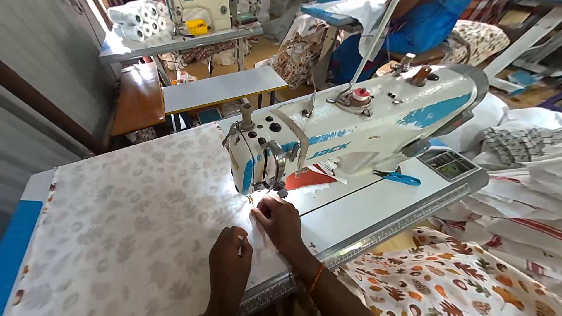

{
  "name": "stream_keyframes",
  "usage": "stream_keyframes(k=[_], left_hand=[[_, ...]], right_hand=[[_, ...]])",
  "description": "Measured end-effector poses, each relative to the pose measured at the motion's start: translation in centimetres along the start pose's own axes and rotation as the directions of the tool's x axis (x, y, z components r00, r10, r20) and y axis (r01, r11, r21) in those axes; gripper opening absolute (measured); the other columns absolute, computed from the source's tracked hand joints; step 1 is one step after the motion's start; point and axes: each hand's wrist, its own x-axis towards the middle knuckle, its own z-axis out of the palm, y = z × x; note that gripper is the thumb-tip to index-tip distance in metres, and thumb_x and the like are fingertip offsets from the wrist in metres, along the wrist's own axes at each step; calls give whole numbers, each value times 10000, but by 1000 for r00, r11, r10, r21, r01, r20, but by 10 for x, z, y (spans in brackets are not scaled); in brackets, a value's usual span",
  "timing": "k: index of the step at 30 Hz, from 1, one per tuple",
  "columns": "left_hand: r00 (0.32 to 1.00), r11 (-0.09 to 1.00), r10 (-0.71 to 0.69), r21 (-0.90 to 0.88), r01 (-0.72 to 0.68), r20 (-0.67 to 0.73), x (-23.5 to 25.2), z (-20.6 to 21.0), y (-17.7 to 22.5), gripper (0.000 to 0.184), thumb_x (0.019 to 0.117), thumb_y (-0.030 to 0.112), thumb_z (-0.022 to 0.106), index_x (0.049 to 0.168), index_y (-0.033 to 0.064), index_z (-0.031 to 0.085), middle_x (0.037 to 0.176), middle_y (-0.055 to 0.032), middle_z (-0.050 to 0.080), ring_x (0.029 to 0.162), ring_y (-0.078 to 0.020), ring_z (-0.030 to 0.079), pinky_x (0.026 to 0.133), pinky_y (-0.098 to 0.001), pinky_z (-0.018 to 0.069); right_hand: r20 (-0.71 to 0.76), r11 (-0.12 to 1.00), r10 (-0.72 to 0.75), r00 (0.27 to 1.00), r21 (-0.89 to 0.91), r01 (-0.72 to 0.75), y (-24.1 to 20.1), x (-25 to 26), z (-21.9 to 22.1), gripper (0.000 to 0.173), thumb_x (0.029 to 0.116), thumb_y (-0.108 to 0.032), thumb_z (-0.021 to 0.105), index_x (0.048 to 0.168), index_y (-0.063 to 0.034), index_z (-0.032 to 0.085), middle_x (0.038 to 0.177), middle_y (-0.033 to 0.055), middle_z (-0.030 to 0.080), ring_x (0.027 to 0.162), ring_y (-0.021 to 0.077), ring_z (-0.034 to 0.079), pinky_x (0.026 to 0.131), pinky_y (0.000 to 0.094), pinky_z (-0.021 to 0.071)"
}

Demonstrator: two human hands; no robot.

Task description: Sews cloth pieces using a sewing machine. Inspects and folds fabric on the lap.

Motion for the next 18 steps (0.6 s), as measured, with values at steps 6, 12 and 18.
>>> stream_keyframes(k=[6,12,18], left_hand=[[987,960,151,232,-158,48,0,15,8,323,840,14,602,1117,46,764,960,-128,670,780,-265,684,624,-384,585],[816,932,-188,362,-28,547,30,-12,35,601,958,29,553,1506,275,540,1188,-159,623,1000,-296,660,797,-413,562],[954,946,-179,307,100,239,49,-65,-42,395,1061,332,525,1368,132,673,1512,-195,518,1439,-487,392,1047,-797,252]], right_hand=[[-49,988,-89,995,-133,81,4,-29,-7,277,870,-229,791,1028,-19,702,857,102,643,664,240,655,565,418,558],[-56,997,-62,996,-54,59,-1,-40,-25,82,854,-83,781,915,-75,727,765,47,663,648,183,667,587,377,575],[-54,956,-215,975,-214,199,2,-49,-7,121,845,-44,744,950,-72,800,839,104,681,706,248,692,590,384,592]])
